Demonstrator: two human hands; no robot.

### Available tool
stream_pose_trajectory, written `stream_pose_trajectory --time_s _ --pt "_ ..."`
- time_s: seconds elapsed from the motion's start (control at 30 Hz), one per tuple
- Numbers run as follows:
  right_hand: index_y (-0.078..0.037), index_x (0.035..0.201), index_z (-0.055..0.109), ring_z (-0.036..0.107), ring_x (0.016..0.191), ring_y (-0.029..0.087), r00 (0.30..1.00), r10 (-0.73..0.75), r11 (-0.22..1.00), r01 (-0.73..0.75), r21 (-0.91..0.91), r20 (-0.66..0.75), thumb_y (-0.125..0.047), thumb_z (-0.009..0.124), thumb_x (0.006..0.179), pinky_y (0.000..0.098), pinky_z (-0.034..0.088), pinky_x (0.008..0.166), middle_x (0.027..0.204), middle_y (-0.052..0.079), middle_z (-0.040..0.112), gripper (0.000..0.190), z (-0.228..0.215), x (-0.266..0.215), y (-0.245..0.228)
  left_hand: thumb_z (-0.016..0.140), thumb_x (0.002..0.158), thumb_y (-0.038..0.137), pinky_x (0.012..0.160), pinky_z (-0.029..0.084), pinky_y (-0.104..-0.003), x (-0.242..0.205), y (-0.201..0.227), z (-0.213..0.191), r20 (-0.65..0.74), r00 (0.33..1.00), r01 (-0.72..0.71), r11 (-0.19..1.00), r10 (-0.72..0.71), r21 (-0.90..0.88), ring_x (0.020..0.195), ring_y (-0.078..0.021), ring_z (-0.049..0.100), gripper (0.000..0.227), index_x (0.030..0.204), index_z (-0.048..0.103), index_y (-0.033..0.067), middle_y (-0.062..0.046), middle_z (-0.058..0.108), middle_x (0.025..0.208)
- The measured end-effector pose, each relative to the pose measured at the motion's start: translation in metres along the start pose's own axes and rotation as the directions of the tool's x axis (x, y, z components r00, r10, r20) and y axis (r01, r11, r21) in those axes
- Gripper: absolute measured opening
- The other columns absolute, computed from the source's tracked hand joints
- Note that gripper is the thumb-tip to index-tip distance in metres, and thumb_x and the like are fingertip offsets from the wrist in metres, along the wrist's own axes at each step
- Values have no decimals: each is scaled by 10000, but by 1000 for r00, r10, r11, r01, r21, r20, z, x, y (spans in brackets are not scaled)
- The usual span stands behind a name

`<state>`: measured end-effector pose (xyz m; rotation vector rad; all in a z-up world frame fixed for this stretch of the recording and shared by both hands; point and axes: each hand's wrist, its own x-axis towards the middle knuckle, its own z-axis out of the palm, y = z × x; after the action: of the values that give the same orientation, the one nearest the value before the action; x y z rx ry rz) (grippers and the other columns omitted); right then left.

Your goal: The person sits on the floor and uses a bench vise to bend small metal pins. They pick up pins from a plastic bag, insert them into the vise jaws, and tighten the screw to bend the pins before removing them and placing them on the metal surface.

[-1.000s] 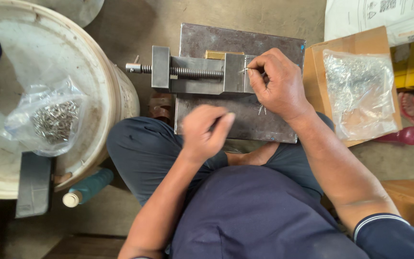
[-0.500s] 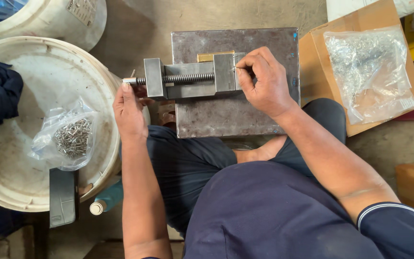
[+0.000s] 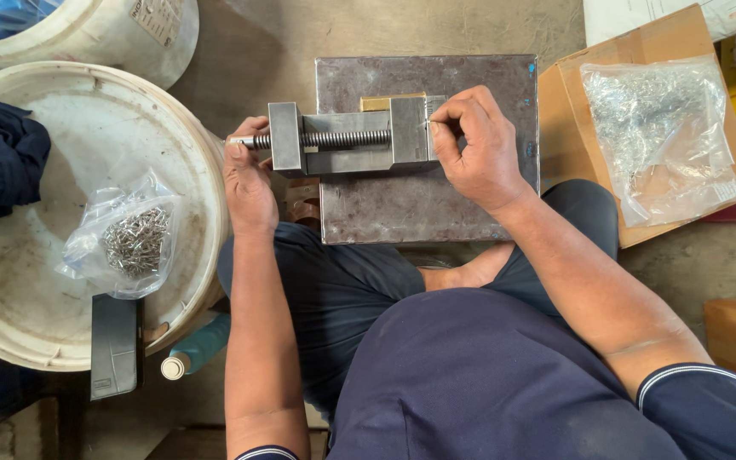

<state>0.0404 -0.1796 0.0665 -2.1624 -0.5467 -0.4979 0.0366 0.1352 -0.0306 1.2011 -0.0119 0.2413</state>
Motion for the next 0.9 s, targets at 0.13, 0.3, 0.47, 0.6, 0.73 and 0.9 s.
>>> stream_pose_trajectory --time_s 0.13,0.3,0.47,0.6,0.73,0.9 --pt "-17 1055 627 642 794 199 1000 -3 1000 3 -3 5 9 717 1007 320 541 700 1054 105 615 106 1 -1 0 569 1070 536 844 516 -287 -6 -4 -3 -98 995 -6 995 16 98 906 -115 635 496 1055 661 49 -25 689 992" --pt "-20 1056 621 646 801 193 1000 -6 1000 7 -2 7 11 712 1007 315 548 707 1061 104 612 108 1 -1 1 592 1085 429 650 468 -255 -10 1 -1 -195 981 40 987 -9 156 688 -85 560 428 905 649 44 -3 621 772" --pt "-22 1050 618 640 792 195 1000 -14 1000 14 -13 5 11 712 1008 316 543 700 1053 103 614 108 1 0 1 636 1109 323 618 418 -251 -17 13 6 -226 972 4 966 57 259 638 -86 531 412 831 618 21 -2 588 687" --pt "-23 1060 617 646 820 208 999 -36 999 36 -29 -3 7 715 1016 325 542 717 1055 103 612 111 1 0 1 692 1091 245 619 399 -240 -24 25 14 -253 960 -30 944 119 329 647 -77 507 360 845 580 6 -12 607 710" --pt "-22 1067 619 644 797 194 1000 -15 1000 15 -7 9 6 708 1021 317 546 706 1053 104 614 104 1 -1 0 683 1077 235 665 447 -222 -27 36 19 -238 950 -110 929 203 353 713 -51 554 265 974 610 2 -1 656 815" --pt "-20 1066 618 646 792 191 1000 -7 1000 7 -6 12 6 705 1021 315 546 700 1055 106 615 101 1 0 0 689 1076 258 620 392 -222 -13 39 17 -251 940 -118 913 229 391 675 -45 516 290 954 648 -2 19 592 742"
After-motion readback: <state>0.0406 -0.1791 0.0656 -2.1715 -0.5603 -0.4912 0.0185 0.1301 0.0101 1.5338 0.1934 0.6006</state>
